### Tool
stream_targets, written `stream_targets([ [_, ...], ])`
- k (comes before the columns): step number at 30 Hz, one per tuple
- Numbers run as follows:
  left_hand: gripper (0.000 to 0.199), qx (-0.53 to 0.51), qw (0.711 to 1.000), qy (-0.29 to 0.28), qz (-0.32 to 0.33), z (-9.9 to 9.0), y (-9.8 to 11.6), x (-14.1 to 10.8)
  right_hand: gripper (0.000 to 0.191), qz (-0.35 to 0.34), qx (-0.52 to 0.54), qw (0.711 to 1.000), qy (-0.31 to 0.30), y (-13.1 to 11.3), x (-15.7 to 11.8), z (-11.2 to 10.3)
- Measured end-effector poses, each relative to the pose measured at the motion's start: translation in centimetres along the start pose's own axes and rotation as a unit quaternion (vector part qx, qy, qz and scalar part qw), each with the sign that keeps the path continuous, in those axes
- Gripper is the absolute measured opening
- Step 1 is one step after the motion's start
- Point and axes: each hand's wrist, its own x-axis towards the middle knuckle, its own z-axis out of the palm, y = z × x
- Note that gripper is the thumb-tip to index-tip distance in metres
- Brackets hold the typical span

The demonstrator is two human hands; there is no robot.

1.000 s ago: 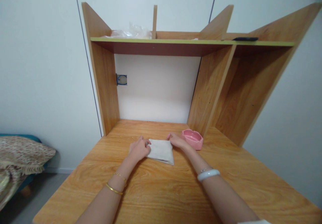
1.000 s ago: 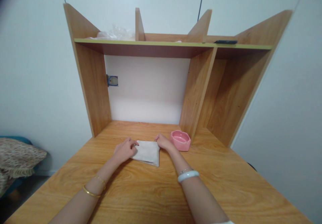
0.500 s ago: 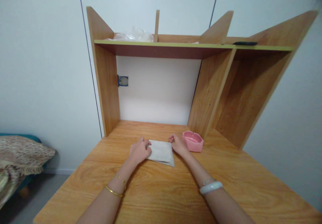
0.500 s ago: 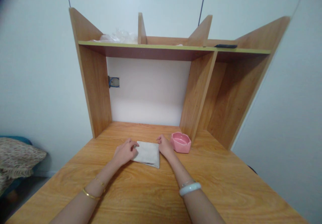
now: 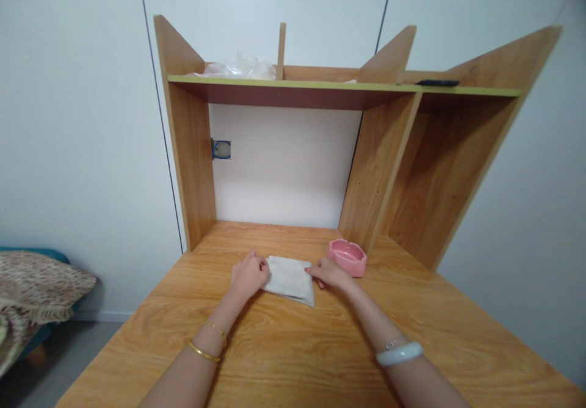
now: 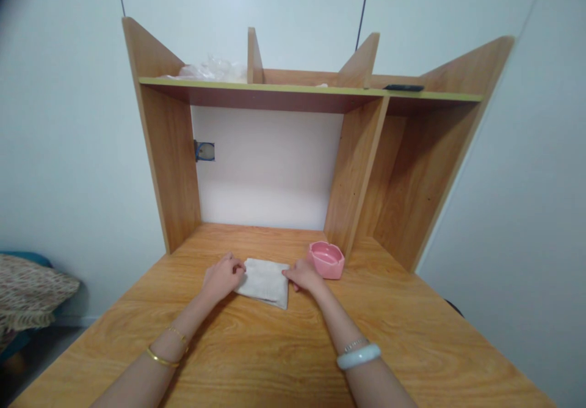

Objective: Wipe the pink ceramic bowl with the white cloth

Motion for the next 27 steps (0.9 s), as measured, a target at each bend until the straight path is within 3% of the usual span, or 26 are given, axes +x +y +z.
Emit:
stream_targets([
  [11, 0.025, -0.01, 1.0, 0.0, 0.014, 0.6, 0.0, 0.1, 0.037, -0.002, 0.037, 0.999, -0.018, 4.5, -2.0, -0.8],
  [16, 0.028, -0.013, 0.999, 0.008, 0.028, 1.1, -0.3, 0.2, 0.036, -0.017, 0.031, 0.999, -0.033, 7.1, -3.4, -2.8],
  [27, 0.029, -0.009, 0.999, 0.008, 0.032, 1.5, -0.3, 0.2, 0.036, 0.055, -0.058, 0.997, 0.013, 12.2, -4.7, -7.7],
])
